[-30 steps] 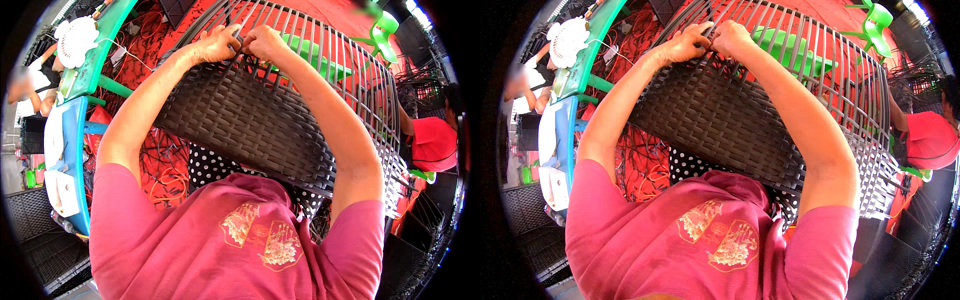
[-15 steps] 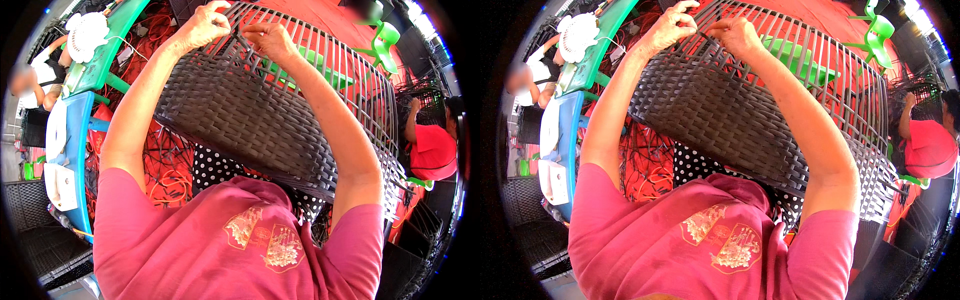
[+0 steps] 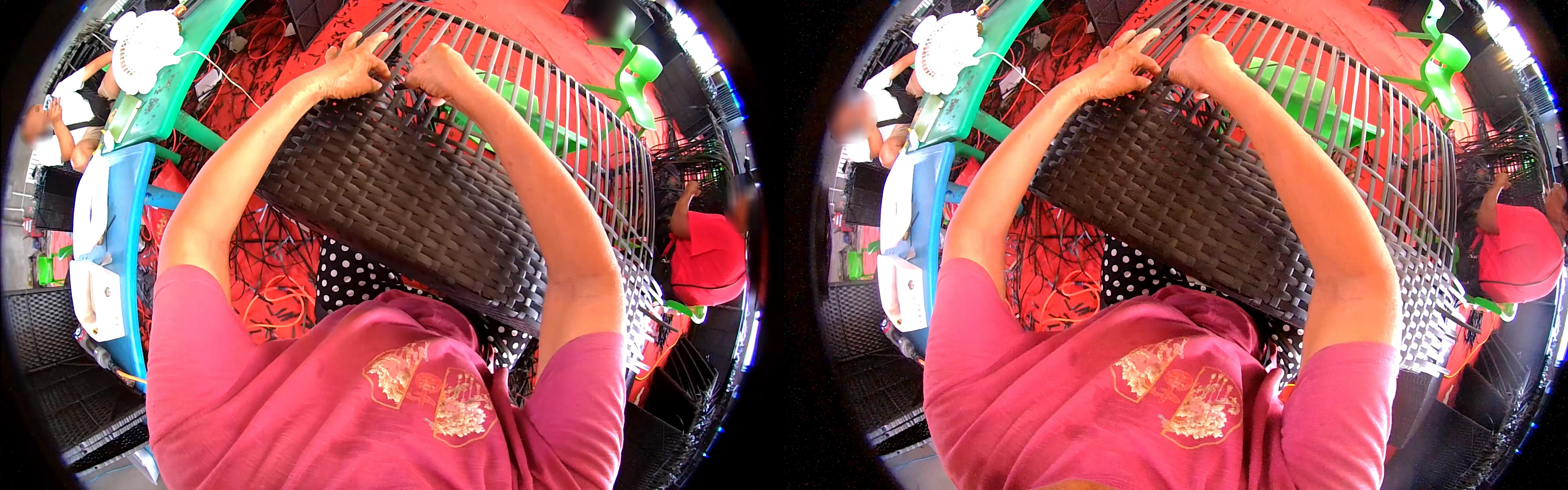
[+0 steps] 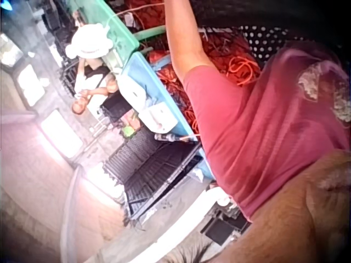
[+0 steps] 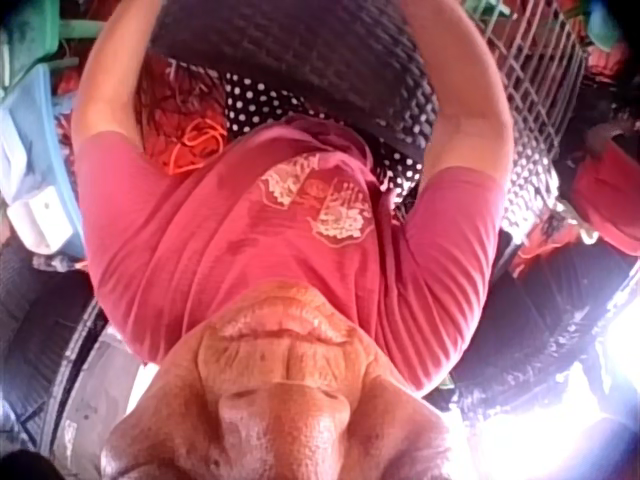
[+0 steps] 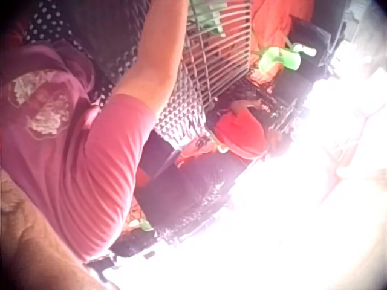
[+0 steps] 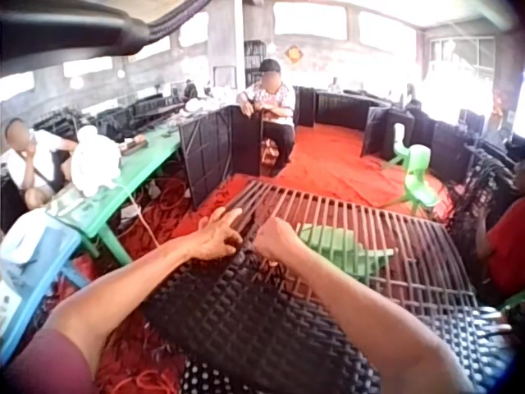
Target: The person weaves a dark plastic strip into the frame of a basket while sitting on the floor. They interlace the strip through vertical bars, periodically tapping the basket to tighten the weave and rotating it to access different sections.
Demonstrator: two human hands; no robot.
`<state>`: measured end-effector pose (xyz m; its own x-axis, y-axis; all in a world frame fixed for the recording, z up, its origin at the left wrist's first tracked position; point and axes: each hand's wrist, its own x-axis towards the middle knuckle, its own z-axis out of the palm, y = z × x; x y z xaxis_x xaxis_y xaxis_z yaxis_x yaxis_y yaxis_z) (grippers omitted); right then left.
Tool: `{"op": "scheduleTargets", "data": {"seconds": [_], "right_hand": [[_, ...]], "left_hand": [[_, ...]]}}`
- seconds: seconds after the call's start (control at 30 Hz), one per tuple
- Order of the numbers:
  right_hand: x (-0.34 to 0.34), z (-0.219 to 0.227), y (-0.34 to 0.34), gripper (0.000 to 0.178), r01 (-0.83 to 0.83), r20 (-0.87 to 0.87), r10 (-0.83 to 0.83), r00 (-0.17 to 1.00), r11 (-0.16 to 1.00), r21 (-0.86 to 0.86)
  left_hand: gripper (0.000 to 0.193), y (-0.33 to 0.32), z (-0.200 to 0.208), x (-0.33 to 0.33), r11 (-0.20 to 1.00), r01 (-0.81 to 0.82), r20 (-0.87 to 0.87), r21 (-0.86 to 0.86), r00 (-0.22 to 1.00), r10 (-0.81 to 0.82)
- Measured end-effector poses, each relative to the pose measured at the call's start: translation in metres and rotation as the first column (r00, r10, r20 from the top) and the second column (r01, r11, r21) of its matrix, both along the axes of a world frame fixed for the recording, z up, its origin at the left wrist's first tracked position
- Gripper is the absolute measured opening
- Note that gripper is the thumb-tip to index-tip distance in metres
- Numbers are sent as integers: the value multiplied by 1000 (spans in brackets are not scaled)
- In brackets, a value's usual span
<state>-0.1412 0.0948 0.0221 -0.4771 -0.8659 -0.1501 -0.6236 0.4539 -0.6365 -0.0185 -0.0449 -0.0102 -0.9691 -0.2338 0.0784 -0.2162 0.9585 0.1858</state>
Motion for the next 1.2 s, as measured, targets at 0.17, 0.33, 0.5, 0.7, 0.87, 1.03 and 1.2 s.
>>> {"op": "scheduleTargets", "data": {"seconds": [0.17,0.33,0.5,0.7,0.87,1.03,1.2], "right_hand": [[-2,-18,-15,14,-92,84,98,992,993,-71],[0,-16,-11,20,170,421,5,907,910,-378],[5,-18,-23,13,19,304,145,942,878,-479],[12,-6,-54,4,-295,-557,443,703,894,337],[-3,-17,-83,11,-296,-78,339,938,896,332],[-2,-22,-69,7,-312,-250,343,905,937,158],[17,-6,-46,22,37,119,20,993,891,-453]], "left_hand": [[18,-6,-4,-2,991,31,-82,130,996,-20],[10,-23,55,7,852,35,-90,522,996,15],[12,-21,51,17,934,145,-401,327,916,-2],[21,-31,1,34,993,-112,-120,-34,987,107],[25,-29,0,22,995,-96,69,-27,993,97],[18,-48,1,21,862,0,-14,507,1000,8],[12,-56,31,40,876,100,-343,472,936,78]]}}
